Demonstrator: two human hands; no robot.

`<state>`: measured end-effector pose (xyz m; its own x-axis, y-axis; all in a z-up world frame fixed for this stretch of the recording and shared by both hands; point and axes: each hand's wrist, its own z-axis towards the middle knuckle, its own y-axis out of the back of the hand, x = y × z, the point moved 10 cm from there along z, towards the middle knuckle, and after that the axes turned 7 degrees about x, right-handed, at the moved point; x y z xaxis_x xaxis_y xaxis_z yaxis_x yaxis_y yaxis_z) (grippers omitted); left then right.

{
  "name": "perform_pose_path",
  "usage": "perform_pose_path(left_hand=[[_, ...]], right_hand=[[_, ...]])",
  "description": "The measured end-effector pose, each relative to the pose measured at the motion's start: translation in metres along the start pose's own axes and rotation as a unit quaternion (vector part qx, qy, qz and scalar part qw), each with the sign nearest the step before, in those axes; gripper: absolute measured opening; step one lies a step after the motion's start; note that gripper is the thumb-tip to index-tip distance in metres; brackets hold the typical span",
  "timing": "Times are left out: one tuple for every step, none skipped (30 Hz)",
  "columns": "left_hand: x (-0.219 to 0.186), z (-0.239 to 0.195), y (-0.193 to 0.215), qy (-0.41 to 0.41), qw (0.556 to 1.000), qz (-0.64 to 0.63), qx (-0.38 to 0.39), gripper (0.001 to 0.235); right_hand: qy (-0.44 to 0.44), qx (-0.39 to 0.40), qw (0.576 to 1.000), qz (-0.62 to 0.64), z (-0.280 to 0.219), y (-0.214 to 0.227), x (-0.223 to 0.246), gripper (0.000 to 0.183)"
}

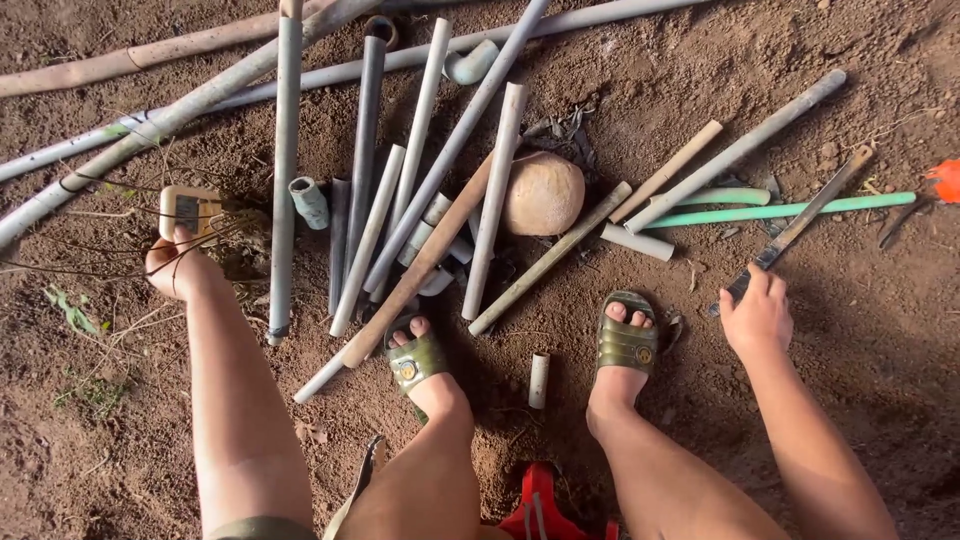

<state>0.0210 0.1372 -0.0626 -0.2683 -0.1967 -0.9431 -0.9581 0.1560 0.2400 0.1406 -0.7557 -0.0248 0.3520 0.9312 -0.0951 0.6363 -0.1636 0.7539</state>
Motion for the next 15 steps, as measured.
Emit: perform_pose_path(left_hand=[[0.003, -0.001, -0.002, 0.001, 1.0, 0.0, -0.003, 0.019], [0.011, -0.002, -0.001, 0.012, 0.997, -0.072, -0.019, 0.02], [0.015, -0.001, -0.004, 0.021, 0.989, -0.144, -0.034, 0.023], [0.006, -0.013, -0.004, 0.02, 0.988, -0.147, -0.036, 0.023], [-0.01, -0.026, -0.008, -0.004, 0.999, -0.034, -0.016, 0.015], [-0.024, -0.04, -0.013, -0.028, 0.996, 0.08, 0.002, 0.013], [-0.025, -0.041, -0.014, -0.027, 0.996, 0.081, 0.002, 0.013], [-0.028, -0.042, -0.016, -0.027, 0.994, 0.11, 0.006, 0.014], [-0.03, -0.044, -0.016, -0.027, 0.99, 0.14, 0.01, 0.015], [-0.027, -0.042, -0.014, -0.026, 0.99, 0.14, 0.009, 0.015], [-0.024, -0.04, -0.012, -0.026, 0.993, 0.116, 0.002, 0.016], [-0.022, -0.038, -0.01, -0.025, 0.995, 0.092, -0.004, 0.018], [-0.023, -0.04, -0.008, -0.025, 0.995, 0.092, -0.006, 0.018], [-0.025, -0.041, -0.009, -0.029, 0.994, 0.103, 0.004, 0.019], [-0.027, -0.042, -0.009, -0.034, 0.993, 0.114, 0.013, 0.019]], right_hand=[[0.002, 0.0, 1.0, -0.002, -0.002, 0.002, 0.002, 0.057], [0.0, 0.007, 1.0, 0.003, -0.004, 0.002, 0.002, 0.057], [-0.002, 0.013, 1.0, 0.01, -0.005, 0.002, 0.005, 0.058], [0.001, 0.012, 1.0, 0.011, -0.005, 0.003, 0.009, 0.058], [-0.001, 0.014, 1.0, 0.012, -0.005, 0.003, 0.009, 0.057], [-0.003, 0.015, 1.0, 0.014, -0.005, 0.003, 0.009, 0.057], [-0.004, 0.016, 1.0, 0.012, -0.007, 0.005, 0.012, 0.057], [-0.004, 0.02, 1.0, 0.013, -0.009, 0.007, 0.014, 0.057], [-0.003, 0.025, 1.0, 0.012, -0.01, 0.009, 0.018, 0.058], [-0.002, 0.026, 1.0, 0.011, -0.011, 0.008, 0.017, 0.058], [-0.002, 0.021, 1.0, 0.016, -0.011, 0.009, 0.016, 0.058], [-0.002, 0.016, 1.0, 0.022, -0.011, 0.009, 0.016, 0.057], [-0.001, 0.016, 1.0, 0.021, -0.011, 0.009, 0.015, 0.057], [-0.005, 0.016, 1.0, 0.024, -0.012, 0.009, 0.013, 0.058], [-0.008, 0.016, 1.0, 0.026, -0.012, 0.009, 0.011, 0.059]])
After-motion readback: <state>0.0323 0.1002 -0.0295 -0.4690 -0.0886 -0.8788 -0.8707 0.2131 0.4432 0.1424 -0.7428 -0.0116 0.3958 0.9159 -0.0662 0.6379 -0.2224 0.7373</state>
